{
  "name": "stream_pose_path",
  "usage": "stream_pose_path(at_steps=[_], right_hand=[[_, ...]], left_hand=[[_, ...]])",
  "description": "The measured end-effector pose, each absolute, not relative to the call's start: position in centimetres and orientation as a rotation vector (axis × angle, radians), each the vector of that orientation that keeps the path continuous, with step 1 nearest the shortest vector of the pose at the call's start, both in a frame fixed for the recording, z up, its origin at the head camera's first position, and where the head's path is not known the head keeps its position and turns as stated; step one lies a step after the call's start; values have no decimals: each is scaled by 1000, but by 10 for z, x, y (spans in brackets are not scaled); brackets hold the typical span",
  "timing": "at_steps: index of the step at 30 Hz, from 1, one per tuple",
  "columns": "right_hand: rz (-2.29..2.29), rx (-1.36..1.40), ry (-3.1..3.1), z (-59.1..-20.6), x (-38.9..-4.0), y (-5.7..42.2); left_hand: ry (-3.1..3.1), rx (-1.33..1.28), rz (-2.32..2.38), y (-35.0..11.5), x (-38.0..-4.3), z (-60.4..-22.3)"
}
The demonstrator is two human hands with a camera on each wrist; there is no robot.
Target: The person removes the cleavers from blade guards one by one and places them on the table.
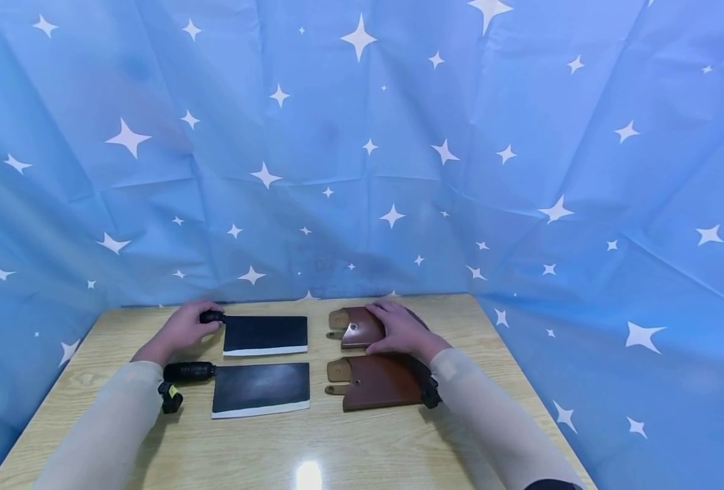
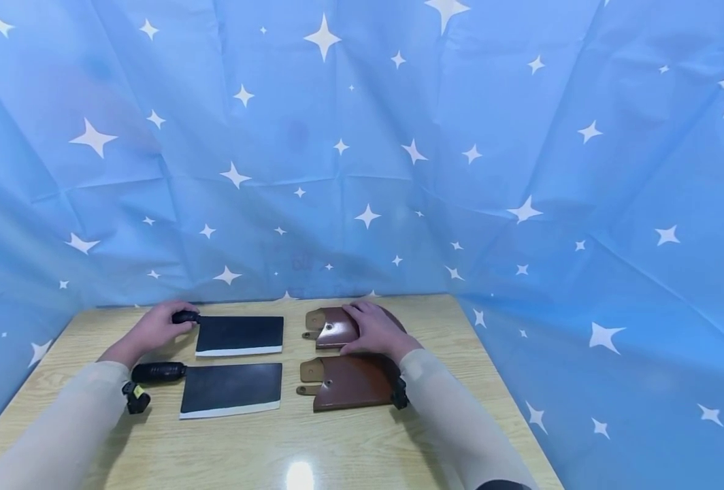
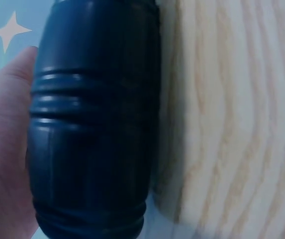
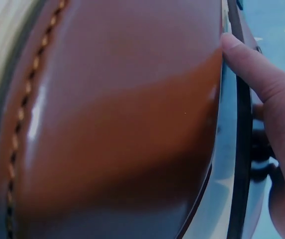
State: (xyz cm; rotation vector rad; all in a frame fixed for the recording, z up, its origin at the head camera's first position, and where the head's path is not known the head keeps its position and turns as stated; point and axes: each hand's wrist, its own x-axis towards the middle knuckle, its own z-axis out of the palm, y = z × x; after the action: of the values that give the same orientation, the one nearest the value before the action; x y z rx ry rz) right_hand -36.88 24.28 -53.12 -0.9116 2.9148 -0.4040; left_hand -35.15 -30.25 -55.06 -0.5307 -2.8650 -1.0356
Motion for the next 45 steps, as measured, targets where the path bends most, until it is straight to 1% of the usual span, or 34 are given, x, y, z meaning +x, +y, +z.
stream_pose_path(at_steps=[6, 14, 26, 29, 35, 40, 45], right_hand=[[-364, -882, 2895, -534, -371, 241], [-476, -826, 2807, -539, -373, 242], [-529, -832, 2738, -538, -373, 244], [-543, -846, 2736, -536, -371, 245], [-548, -850, 2718, -534, -370, 248], [-703, -832, 2693, -529, -369, 252], [-730, -838, 2765, -522, -363, 260]], left_hand=[[-2877, -524, -1014, -303, -351, -553], [-2929, -478, -1034, -302, -351, -553], [-2926, -484, -1027, -300, -352, -552], [-2939, -453, -1009, -297, -351, -551], [-2974, -409, -938, -290, -347, -545], [-2959, -385, -910, -286, -345, -541], [-2919, -409, -787, -285, -333, -538]])
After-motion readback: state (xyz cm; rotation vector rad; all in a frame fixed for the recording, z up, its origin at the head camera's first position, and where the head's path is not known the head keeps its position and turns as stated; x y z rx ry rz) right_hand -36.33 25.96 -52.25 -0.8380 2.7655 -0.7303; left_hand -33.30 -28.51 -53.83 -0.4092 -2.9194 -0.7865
